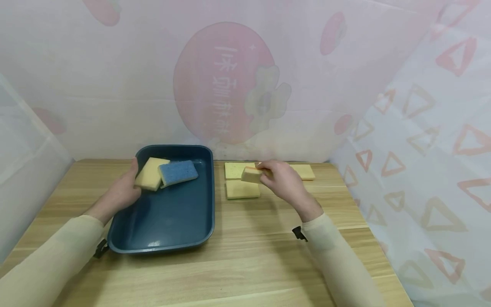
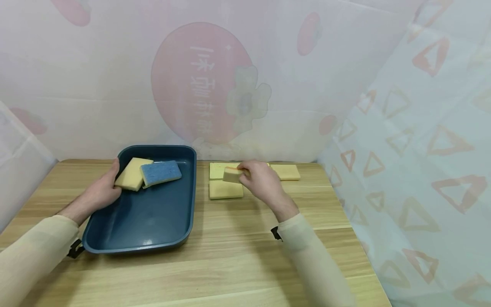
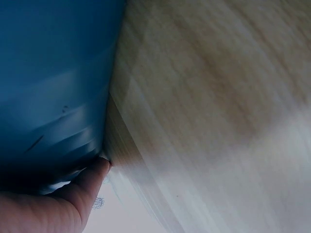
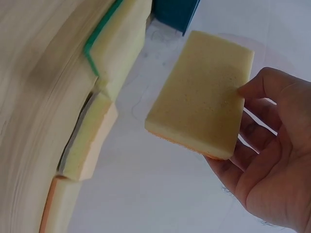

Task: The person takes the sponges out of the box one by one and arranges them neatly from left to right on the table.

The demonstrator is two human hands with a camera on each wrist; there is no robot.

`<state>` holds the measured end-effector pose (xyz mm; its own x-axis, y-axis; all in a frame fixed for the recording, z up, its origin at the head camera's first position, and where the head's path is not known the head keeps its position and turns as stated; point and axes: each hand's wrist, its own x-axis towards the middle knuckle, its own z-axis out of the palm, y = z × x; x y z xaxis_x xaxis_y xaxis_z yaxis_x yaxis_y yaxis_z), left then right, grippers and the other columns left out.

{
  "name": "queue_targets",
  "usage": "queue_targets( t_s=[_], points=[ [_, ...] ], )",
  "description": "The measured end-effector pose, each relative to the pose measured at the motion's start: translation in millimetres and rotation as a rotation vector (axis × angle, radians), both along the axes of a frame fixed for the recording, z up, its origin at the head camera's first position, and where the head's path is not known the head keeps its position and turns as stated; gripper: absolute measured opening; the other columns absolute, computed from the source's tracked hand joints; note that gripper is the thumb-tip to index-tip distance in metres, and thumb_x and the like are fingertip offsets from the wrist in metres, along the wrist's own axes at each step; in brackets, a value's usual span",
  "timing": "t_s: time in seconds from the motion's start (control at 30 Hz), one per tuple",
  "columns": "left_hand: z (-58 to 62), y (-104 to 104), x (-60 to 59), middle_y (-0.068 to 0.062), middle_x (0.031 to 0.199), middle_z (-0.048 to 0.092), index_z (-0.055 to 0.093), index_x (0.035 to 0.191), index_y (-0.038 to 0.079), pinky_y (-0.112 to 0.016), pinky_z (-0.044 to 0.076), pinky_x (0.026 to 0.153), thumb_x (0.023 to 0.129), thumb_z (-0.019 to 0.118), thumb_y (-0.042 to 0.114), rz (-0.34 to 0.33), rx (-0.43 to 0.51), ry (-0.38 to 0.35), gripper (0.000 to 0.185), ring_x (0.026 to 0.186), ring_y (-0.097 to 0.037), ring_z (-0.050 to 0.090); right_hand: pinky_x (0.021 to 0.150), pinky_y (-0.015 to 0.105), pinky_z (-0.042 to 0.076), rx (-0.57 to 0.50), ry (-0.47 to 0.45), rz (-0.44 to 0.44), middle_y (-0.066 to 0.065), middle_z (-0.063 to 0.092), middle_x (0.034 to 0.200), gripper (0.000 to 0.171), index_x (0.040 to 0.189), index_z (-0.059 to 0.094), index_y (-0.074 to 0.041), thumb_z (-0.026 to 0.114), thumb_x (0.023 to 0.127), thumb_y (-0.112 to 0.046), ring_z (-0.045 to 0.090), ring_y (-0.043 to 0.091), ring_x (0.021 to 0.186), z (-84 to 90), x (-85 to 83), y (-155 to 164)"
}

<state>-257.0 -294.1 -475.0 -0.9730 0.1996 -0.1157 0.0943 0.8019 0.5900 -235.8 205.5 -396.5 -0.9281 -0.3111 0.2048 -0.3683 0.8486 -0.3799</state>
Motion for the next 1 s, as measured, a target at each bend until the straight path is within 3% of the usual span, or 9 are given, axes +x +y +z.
queue_targets(
  t_s=[0.27, 0.63, 1.0],
  points=[
    [-0.2, 1.1, -0.5, -0.016, 0.085, 0.056, -0.022, 0.179, -0.009, -0.038, 0.045, 0.06, 0.099, 0.051, -0.004, 0.001, -0.002, -0.005, 0.108, 0.065, -0.024, 0.051, 0.102, 0.052, 0.066, 0.028, -0.003, -0.027, 0.011, 0.089, 0.13, 0.029, 0.13, 0.088, -0.007, 0.074, 0.104, -0.01, 0.082, 0.03, 0.112, -3.9, -0.7, 19.4],
    [0.5, 2.8, 2.0, -0.016, 0.085, 0.055, -0.02, 0.179, -0.01, -0.037, 0.043, 0.06, 0.1, 0.052, -0.004, 0.005, -0.007, 0.007, 0.107, 0.063, -0.023, 0.049, 0.104, 0.054, 0.066, 0.054, -0.06, -0.038, 0.012, 0.088, 0.134, 0.028, 0.131, 0.087, -0.007, 0.073, 0.107, -0.011, 0.082, 0.033, 0.119, -13.4, 3.5, 40.0],
    [1.8, 2.6, 2.6, -0.016, 0.085, 0.054, -0.017, 0.179, -0.012, -0.037, 0.043, 0.059, 0.1, 0.052, -0.004, 0.004, -0.001, 0.018, 0.105, 0.064, -0.023, 0.049, 0.097, 0.053, 0.066, 0.072, -0.093, -0.061, 0.01, 0.088, 0.129, 0.028, 0.128, 0.087, -0.01, 0.072, 0.105, -0.011, 0.082, 0.029, 0.11, -25.7, 1.4, 57.0]
  ],
)
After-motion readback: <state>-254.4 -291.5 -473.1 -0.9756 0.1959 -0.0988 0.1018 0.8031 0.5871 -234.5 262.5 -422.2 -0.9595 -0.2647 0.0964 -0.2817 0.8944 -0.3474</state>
